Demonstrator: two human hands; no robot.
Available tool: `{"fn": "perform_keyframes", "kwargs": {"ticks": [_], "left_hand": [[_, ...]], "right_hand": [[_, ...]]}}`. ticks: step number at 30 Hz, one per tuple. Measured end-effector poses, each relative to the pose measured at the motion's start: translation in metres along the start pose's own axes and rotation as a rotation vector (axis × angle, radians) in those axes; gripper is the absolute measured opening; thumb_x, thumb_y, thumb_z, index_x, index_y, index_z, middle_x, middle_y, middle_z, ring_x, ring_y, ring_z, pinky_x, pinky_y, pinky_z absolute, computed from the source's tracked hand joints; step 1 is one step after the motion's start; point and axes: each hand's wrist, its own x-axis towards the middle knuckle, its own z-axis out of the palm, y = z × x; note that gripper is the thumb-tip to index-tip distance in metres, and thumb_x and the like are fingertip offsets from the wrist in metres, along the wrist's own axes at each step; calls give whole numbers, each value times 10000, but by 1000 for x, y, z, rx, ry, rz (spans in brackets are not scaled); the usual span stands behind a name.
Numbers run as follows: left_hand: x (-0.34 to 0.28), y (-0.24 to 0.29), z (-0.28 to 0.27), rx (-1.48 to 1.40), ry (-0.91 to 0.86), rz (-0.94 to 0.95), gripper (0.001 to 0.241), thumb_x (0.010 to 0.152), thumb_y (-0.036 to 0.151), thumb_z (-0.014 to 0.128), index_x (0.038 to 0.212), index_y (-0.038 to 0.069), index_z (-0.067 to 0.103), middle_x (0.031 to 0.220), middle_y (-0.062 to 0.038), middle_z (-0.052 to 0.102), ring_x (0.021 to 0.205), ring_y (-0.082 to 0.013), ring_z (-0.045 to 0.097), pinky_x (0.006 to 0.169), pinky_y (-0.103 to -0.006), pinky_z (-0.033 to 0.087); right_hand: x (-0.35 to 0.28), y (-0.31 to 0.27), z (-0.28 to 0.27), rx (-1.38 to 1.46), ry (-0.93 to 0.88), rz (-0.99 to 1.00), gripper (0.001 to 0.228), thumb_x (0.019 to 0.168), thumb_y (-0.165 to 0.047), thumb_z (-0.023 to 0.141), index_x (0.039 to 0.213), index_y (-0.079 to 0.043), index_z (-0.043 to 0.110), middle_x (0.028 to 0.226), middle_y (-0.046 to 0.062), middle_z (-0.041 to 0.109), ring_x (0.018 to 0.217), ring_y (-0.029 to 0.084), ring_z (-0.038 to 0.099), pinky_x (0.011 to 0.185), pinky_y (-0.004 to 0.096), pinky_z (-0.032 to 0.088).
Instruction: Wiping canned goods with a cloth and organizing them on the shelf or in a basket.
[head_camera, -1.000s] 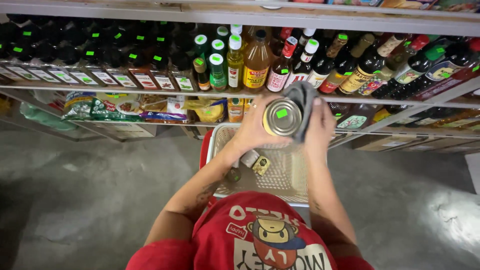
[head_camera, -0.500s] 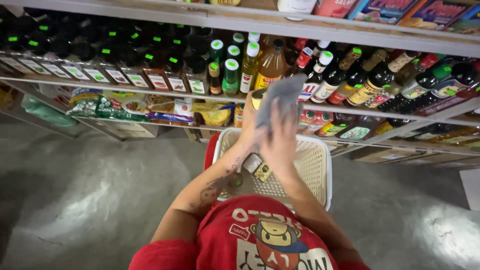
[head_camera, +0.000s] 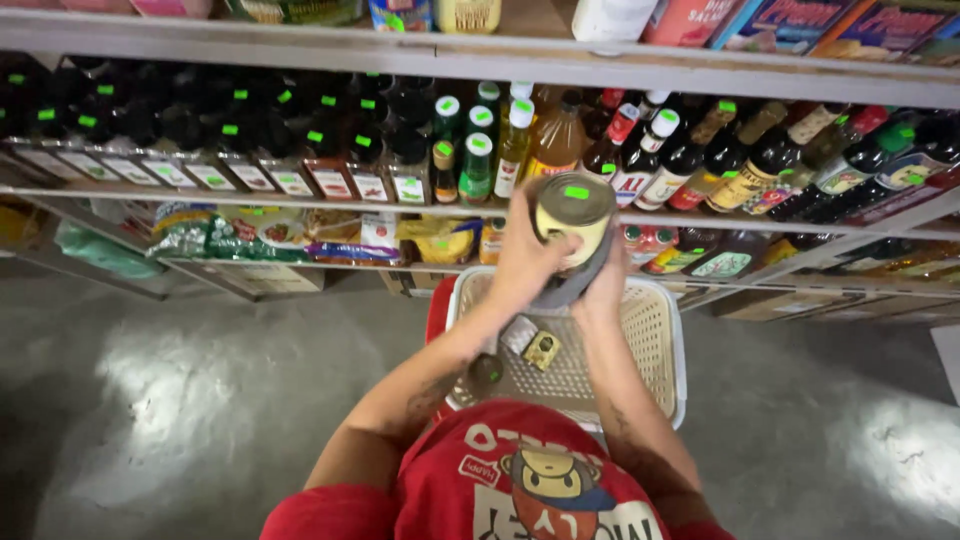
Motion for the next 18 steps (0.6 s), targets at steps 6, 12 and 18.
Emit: {"fn": "perform_keyframes", "kwargs": {"ticks": [6, 12, 18], "left_hand": [[-13, -25, -14, -233, 75, -228, 607, 978, 440, 665, 1334, -32, 521, 1228, -201, 585, 1185, -278, 529, 1043, -456, 427], [-1, -36, -18, -413, 53, -33, 752, 834, 628, 746, 1256, 27, 585, 1143, -106, 609, 1074, -182, 553, 1012, -403, 468], [11, -74, 1, -457, 207, 21, 824, 874, 732, 635, 1300, 32, 555, 1147, -88, 627, 1020, -147, 597, 983, -370, 506]], "right_hand": [[-65, -23, 68, -1243, -182, -688, 542, 1115, -428, 428, 1615, -238, 340, 1620, 212, 365, 1449, 457, 393, 1172, 579, 370], [60, 25, -42, 26, -125, 105, 455, 1003, -417, 573, 1319, -92, 621, 1317, 169, 660, 1145, 341, 623, 1041, 526, 483], [-27, 7, 28, 273, 74, 237, 659, 861, -659, 590, 1311, -185, 673, 1348, 79, 660, 1198, 287, 639, 1088, 478, 494]]}}
